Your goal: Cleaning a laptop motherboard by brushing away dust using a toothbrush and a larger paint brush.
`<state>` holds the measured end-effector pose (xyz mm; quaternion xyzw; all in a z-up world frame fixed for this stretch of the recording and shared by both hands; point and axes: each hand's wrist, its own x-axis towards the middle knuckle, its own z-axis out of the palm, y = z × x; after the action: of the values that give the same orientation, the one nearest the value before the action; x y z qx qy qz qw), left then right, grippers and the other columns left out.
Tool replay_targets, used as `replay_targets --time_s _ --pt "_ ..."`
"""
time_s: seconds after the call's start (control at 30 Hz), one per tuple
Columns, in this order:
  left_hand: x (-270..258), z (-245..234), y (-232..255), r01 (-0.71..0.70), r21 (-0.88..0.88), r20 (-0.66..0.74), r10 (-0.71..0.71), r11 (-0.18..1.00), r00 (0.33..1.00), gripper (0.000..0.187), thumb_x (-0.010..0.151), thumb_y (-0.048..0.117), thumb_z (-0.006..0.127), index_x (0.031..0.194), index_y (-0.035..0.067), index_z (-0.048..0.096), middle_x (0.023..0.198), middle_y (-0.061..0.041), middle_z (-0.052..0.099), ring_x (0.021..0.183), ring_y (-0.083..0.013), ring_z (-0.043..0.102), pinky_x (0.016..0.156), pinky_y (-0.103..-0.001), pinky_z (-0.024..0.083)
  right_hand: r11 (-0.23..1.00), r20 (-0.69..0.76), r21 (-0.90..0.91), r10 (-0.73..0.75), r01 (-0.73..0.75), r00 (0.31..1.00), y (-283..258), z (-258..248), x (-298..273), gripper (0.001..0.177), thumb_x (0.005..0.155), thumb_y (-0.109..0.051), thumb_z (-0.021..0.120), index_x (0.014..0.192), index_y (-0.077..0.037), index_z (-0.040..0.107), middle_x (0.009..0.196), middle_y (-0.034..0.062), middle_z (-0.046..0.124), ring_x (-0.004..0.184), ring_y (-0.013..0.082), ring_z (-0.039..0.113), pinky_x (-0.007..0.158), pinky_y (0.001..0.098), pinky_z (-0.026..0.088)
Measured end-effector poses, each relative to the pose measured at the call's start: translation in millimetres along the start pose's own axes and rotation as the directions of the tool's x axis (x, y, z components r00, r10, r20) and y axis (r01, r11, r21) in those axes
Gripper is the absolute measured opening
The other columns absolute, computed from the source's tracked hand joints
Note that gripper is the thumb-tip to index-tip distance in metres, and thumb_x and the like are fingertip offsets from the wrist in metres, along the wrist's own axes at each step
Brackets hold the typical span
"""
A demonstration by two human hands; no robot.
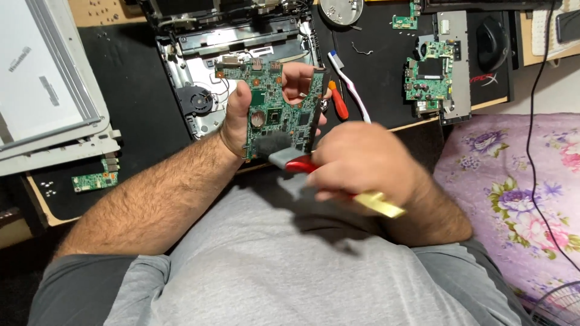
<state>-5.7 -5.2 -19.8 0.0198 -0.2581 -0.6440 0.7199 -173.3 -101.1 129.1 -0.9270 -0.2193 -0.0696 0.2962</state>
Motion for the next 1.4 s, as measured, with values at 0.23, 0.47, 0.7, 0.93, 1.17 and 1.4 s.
replay_targets --time_s 0.23,0.47,0.7,0.93,1.17,1.4 --pt "0.4 12.0 11.4 -0.035 0.178 -0.057 0.046 0.983 0.997 0.099 0.088 0.077 0.069 0.149 0.001 0.047 0.132 -0.014 0.059 0.120 -0.0277 0.062 0.106 -0.047 0.054 0.990 -0.352 0.140 0.068 -0.019 0.933 8.4 3.7 -3.2 0.020 0.100 -0.019 0.052 0.095 -0.004 0.064 0.076 0.0103 0.062 0.065 0.0302 0.063 0.062 0.0437 0.053" --pt "5.3 29.1 14.9 -0.069 0.139 0.006 0.069 0.988 0.998 0.097 0.090 0.074 0.071 0.148 0.001 0.045 0.136 -0.022 0.062 0.119 -0.0303 0.067 0.100 -0.047 0.059 0.972 -0.657 0.186 0.234 -0.147 0.716 14.0 20.6 -13.7 0.016 0.098 -0.013 0.057 0.095 0.002 0.064 0.080 0.0180 0.064 0.066 0.0318 0.063 0.067 0.0422 0.055" --pt "0.6 18.8 13.9 -0.045 0.123 -0.092 0.056 0.991 0.994 0.113 0.079 0.078 0.076 0.152 -0.001 0.042 0.137 -0.023 0.059 0.113 -0.0397 0.071 0.093 -0.051 0.066 0.973 -0.218 0.230 0.076 -0.025 0.973 -0.9 27.5 0.2 0.014 0.094 -0.015 0.055 0.087 -0.006 0.063 0.076 0.0082 0.065 0.063 0.0299 0.062 0.060 0.0413 0.049" --pt "2.4 19.3 16.1 -0.107 0.154 -0.072 0.119 0.982 0.990 0.108 0.083 0.079 0.070 0.151 0.000 0.042 0.139 -0.019 0.058 0.121 -0.0289 0.064 0.103 -0.051 0.062 0.941 -0.577 0.319 0.288 -0.114 0.764 -1.1 41.0 -2.7 0.015 0.092 -0.013 0.054 0.086 -0.002 0.061 0.073 0.0122 0.063 0.064 0.0286 0.064 0.066 0.0408 0.055" --pt "1.4 21.6 14.6 -0.113 0.152 -0.093 0.128 0.982 0.987 0.107 0.083 0.079 0.069 0.150 0.000 0.041 0.137 -0.022 0.058 0.116 -0.0340 0.067 0.106 -0.052 0.060 0.883 -0.708 0.460 0.427 -0.092 0.562 5.9 51.1 -4.6 0.014 0.094 -0.013 0.058 0.095 0.000 0.061 0.084 0.0153 0.061 0.053 0.0200 0.060 0.062 0.0328 0.052" --pt "1.7 21.2 14.2 -0.118 0.173 -0.077 0.132 0.978 0.988 0.110 0.083 0.079 0.071 0.153 -0.001 0.041 0.136 -0.021 0.060 0.112 -0.0364 0.072 0.091 -0.046 0.066 0.841 -0.433 0.525 0.394 -0.129 0.811 1.1 43.1 -5.2 0.018 0.089 -0.017 0.057 0.083 0.000 0.063 0.075 0.0137 0.065 0.068 0.0312 0.064 0.069 0.0423 0.056"
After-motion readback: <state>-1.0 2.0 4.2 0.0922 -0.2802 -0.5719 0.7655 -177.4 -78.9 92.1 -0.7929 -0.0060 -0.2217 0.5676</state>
